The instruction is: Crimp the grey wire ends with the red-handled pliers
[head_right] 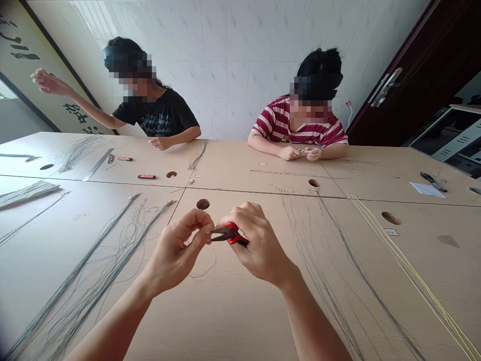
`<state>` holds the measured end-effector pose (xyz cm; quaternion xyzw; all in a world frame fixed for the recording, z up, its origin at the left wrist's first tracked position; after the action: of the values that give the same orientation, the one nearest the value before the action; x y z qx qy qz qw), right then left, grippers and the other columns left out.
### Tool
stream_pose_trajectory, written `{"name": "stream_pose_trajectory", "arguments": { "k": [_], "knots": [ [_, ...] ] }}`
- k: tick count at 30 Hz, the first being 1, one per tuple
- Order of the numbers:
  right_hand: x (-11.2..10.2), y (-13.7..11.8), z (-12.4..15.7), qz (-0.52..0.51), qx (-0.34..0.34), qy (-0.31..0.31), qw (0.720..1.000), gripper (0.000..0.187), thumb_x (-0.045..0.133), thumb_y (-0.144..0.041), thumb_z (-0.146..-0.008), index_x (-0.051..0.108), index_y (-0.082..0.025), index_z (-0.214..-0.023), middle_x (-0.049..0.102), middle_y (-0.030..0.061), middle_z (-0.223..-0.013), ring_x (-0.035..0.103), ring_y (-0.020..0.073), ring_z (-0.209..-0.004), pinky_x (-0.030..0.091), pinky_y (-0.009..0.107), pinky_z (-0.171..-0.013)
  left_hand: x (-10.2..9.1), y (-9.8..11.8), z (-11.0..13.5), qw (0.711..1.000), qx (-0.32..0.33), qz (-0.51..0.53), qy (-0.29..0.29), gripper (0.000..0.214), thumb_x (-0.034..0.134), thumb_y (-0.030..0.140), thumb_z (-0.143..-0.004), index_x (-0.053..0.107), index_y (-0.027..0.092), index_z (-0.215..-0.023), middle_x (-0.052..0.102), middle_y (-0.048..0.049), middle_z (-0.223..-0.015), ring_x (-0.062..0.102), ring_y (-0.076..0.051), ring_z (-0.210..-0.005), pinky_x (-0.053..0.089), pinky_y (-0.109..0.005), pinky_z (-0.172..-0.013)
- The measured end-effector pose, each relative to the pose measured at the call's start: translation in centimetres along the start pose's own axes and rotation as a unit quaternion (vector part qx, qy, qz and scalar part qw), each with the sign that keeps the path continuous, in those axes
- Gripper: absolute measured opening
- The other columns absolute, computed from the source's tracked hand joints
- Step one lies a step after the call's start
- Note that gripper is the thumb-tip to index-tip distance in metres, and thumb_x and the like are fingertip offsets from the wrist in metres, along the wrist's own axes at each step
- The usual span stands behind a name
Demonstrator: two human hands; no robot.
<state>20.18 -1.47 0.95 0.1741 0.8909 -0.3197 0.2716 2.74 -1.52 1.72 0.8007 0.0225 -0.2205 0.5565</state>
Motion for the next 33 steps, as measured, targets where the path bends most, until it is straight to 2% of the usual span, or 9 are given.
{"name": "stream_pose_trajectory", "arguments": {
  "k": [4, 9, 12, 15, 19, 23, 25, 27, 33],
  "knots": [
    [0.1, -0.1, -0.1, 0.056, -0.043, 0.003, 0.998, 0.028, 0.047, 0.005, -0.08, 0.049, -0.022, -0.088, 0.058, -0.0012, -0.076, 0.044, 0.0162, -0.077, 0.035, 0.033, -0.076, -0.1, -0.3, -0.3, 0.994, -0.07, 0.076, -0.029, 0.02, 0.047, 0.03, -0.093, 0.048, 0.019, -0.076, 0.047, 0.0033, -0.067, 0.04, -0.01, -0.061, 0.033, -0.023, -0.053],
    [0.3, -0.3, -0.3, 0.162, -0.106, -0.001, 0.981, 0.024, 0.046, 0.0, -0.086, 0.052, -0.021, -0.095, 0.062, 0.0006, -0.077, 0.047, 0.0178, -0.08, 0.035, 0.037, -0.081, -0.7, -0.4, -0.7, 0.977, -0.152, 0.134, -0.061, 0.019, 0.049, 0.03, -0.09, 0.049, 0.019, -0.074, 0.048, 0.0037, -0.062, 0.035, -0.009, -0.055, 0.03, -0.024, -0.051],
    [0.5, -0.2, -0.3, 0.198, -0.132, -0.002, 0.971, 0.023, 0.045, -0.002, -0.088, 0.053, -0.022, -0.098, 0.064, 0.0007, -0.077, 0.049, 0.0183, -0.079, 0.034, 0.037, -0.082, -1.1, -0.6, -0.9, 0.962, -0.189, 0.174, -0.089, 0.02, 0.05, 0.029, -0.088, 0.05, 0.018, -0.071, 0.048, 0.0022, -0.063, 0.039, -0.009, -0.055, 0.032, -0.024, -0.051],
    [0.6, 0.2, -0.3, 0.183, -0.124, -0.004, 0.975, 0.022, 0.046, -0.004, -0.088, 0.053, -0.023, -0.098, 0.064, 0.0009, -0.079, 0.05, 0.0186, -0.08, 0.035, 0.038, -0.083, -1.4, -0.8, -1.2, 0.95, -0.203, 0.211, -0.106, 0.021, 0.052, 0.029, -0.086, 0.05, 0.017, -0.068, 0.048, 0.0013, -0.063, 0.048, -0.01, -0.057, 0.039, -0.025, -0.054],
    [0.6, 0.9, -0.3, 0.111, -0.071, -0.001, 0.991, 0.026, 0.045, 0.001, -0.084, 0.052, -0.022, -0.091, 0.063, 0.0, -0.078, 0.047, 0.0176, -0.079, 0.036, 0.036, -0.08, -1.5, -1.2, -1.3, 0.975, -0.17, 0.14, -0.042, 0.026, 0.055, 0.037, -0.088, 0.056, 0.017, -0.071, 0.059, -0.0016, -0.067, 0.059, -0.014, -0.065, 0.048, -0.029, -0.064],
    [0.7, 1.4, -0.2, 0.053, -0.018, 0.008, 0.998, 0.023, 0.049, 0.0, -0.084, 0.052, -0.023, -0.09, 0.06, 0.0, -0.078, 0.047, 0.0173, -0.079, 0.038, 0.033, -0.077, -1.4, -1.8, -1.0, 0.994, -0.084, 0.055, 0.044, 0.019, 0.054, 0.036, -0.09, 0.064, 0.019, -0.088, 0.069, -0.0064, -0.094, 0.063, -0.02, -0.095, 0.051, -0.034, -0.081],
    [0.8, 1.6, -0.2, 0.032, 0.012, 0.007, 0.999, 0.017, 0.052, -0.006, -0.087, 0.052, -0.023, -0.089, 0.057, 0.0002, -0.077, 0.048, 0.017, -0.078, 0.04, 0.032, -0.074, -1.1, -2.0, -0.9, 0.998, -0.04, 0.039, 0.033, 0.016, 0.055, 0.031, -0.09, 0.065, 0.022, -0.098, 0.069, -0.0054, -0.106, 0.06, -0.02, -0.107, 0.047, -0.037, -0.094],
    [0.9, 1.6, -0.2, 0.014, 0.043, 0.005, 0.999, 0.011, 0.054, -0.012, -0.089, 0.052, -0.022, -0.087, 0.056, 0.0004, -0.077, 0.049, 0.0163, -0.076, 0.041, 0.03, -0.071, -0.8, -2.1, -0.8, 0.999, -0.012, 0.036, 0.012, 0.016, 0.058, 0.027, -0.089, 0.064, 0.024, -0.104, 0.069, -0.0039, -0.108, 0.06, -0.018, -0.108, 0.043, -0.039, -0.1],
    [0.8, 1.5, -0.2, -0.014, 0.111, -0.006, 0.994, 0.008, 0.057, -0.019, -0.091, 0.054, -0.023, -0.085, 0.055, -0.0001, -0.079, 0.051, 0.014, -0.074, 0.041, 0.027, -0.066, -0.1, -2.3, -0.9, 0.999, 0.013, 0.032, 0.012, 0.017, 0.061, 0.022, -0.087, 0.063, 0.023, -0.104, 0.069, -0.0026, -0.097, 0.062, -0.017, -0.098, 0.05, -0.032, -0.087]
  ]
}}
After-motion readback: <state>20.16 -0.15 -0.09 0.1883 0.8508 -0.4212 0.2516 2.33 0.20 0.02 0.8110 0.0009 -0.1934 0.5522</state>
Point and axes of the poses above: each hand's wrist, its own z-axis away from the middle knuckle, its own x-axis out of the palm, y = z × x, the point moved 1 cm from there along -z, towards the middle knuckle
